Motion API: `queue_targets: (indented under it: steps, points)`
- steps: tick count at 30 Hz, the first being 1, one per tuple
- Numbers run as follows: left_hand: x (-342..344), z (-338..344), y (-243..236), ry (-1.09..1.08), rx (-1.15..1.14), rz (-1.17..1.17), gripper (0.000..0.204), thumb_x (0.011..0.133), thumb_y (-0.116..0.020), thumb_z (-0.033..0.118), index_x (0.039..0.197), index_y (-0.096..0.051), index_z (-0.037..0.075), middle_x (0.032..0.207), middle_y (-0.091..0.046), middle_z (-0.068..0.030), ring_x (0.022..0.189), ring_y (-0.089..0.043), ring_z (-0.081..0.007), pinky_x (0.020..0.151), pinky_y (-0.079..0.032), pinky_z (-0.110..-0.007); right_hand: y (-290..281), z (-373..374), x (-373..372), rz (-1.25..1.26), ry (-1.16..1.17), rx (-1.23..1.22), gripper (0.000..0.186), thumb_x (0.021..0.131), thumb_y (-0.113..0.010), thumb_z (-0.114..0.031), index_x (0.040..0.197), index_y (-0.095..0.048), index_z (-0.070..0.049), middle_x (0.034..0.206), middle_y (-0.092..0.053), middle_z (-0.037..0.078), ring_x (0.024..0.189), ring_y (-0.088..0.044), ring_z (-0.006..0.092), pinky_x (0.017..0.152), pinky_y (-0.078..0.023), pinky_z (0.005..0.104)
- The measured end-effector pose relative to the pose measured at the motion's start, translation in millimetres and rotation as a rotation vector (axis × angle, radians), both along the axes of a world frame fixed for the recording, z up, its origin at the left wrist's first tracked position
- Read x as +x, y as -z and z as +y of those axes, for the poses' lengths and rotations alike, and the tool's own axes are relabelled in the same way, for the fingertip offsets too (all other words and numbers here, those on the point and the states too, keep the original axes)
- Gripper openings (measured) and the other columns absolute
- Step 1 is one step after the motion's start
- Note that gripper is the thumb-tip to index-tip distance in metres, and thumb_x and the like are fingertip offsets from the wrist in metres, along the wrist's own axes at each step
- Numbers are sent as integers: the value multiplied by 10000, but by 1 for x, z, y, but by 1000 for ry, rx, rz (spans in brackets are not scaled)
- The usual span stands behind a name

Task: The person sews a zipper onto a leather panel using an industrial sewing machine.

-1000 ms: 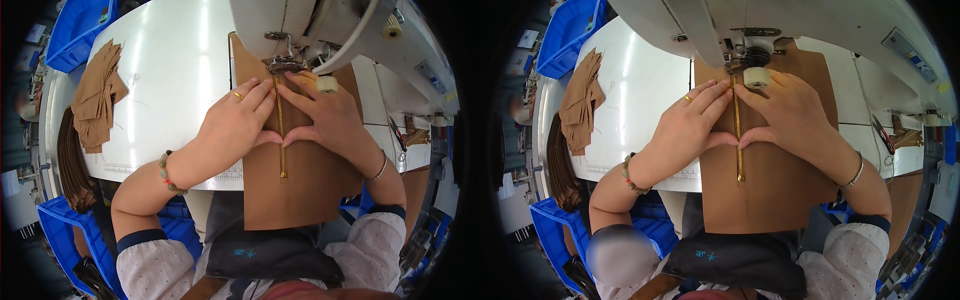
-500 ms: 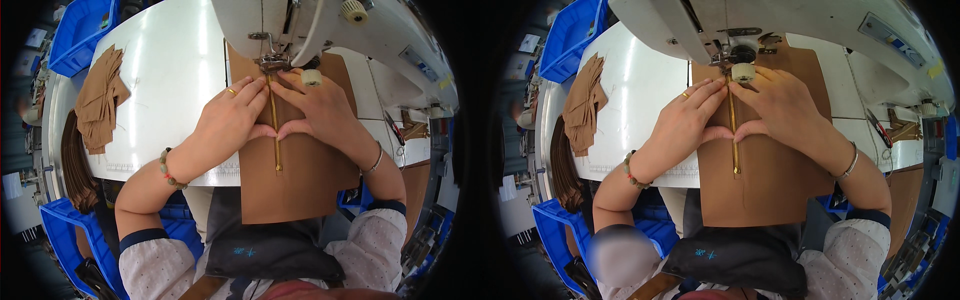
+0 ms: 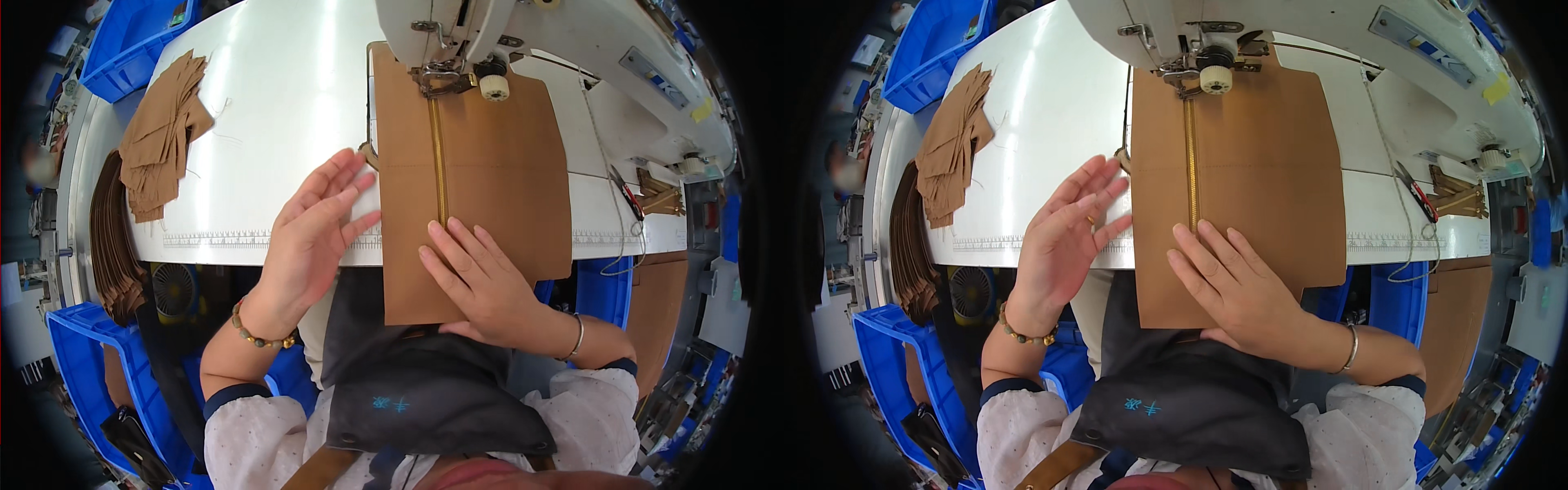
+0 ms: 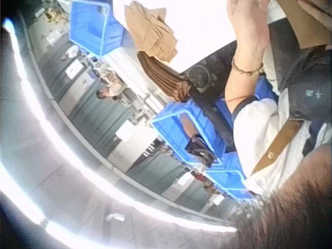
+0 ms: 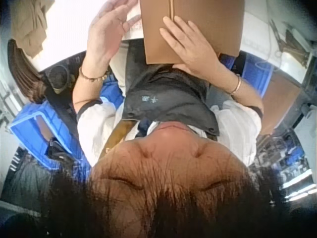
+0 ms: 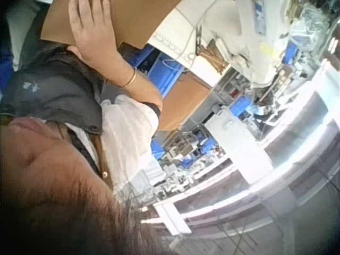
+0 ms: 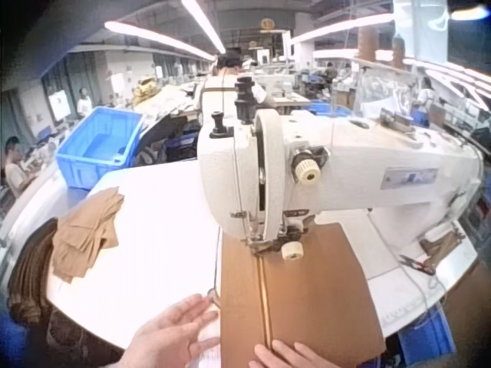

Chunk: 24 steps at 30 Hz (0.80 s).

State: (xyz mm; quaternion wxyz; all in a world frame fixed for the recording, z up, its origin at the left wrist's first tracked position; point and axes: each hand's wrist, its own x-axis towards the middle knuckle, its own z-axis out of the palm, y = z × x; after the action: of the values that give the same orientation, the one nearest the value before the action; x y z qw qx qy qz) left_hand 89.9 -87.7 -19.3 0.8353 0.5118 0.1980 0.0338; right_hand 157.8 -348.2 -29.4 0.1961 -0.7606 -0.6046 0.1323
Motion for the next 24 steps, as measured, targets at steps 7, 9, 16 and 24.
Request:
queue_targets:
  steps: [7,9,16,24]
  points:
    - [-29,-15,2,373,44,102,463,1031,-575,52,1486,-494,21,1419,-614,-105,1171,-647,-252,902,-566,-376,8,-12,8,294,92,190,491,968,-580,-58,1455,-562,8,1563,-517,183,1483,-455,364,1232,-324,514]
    - [-31,-20,7,379,618,-107,450,977,-635,27,1420,-559,29,1322,-649,-109,1093,-647,-276,858,-560,-381,7,-16,12,523,126,271,439,1042,-526,-185,1430,-601,4,1516,-575,177,1476,-474,351,1239,-309,510]
    - [-18,-32,33,157,1464,-507,272,818,-805,75,1086,-757,77,1005,-674,-38,837,-580,-232,764,-477,-352,13,-19,7,561,181,332,479,1064,-416,-248,1395,-630,24,1481,-602,206,1438,-522,366,1240,-297,496]
    - [-13,-39,52,-89,1589,-641,115,759,-727,160,872,-737,140,891,-609,36,826,-560,-156,701,-393,-321,11,-19,2,519,243,320,462,990,-447,-157,1356,-648,43,1462,-607,243,1427,-531,394,1236,-302,503]
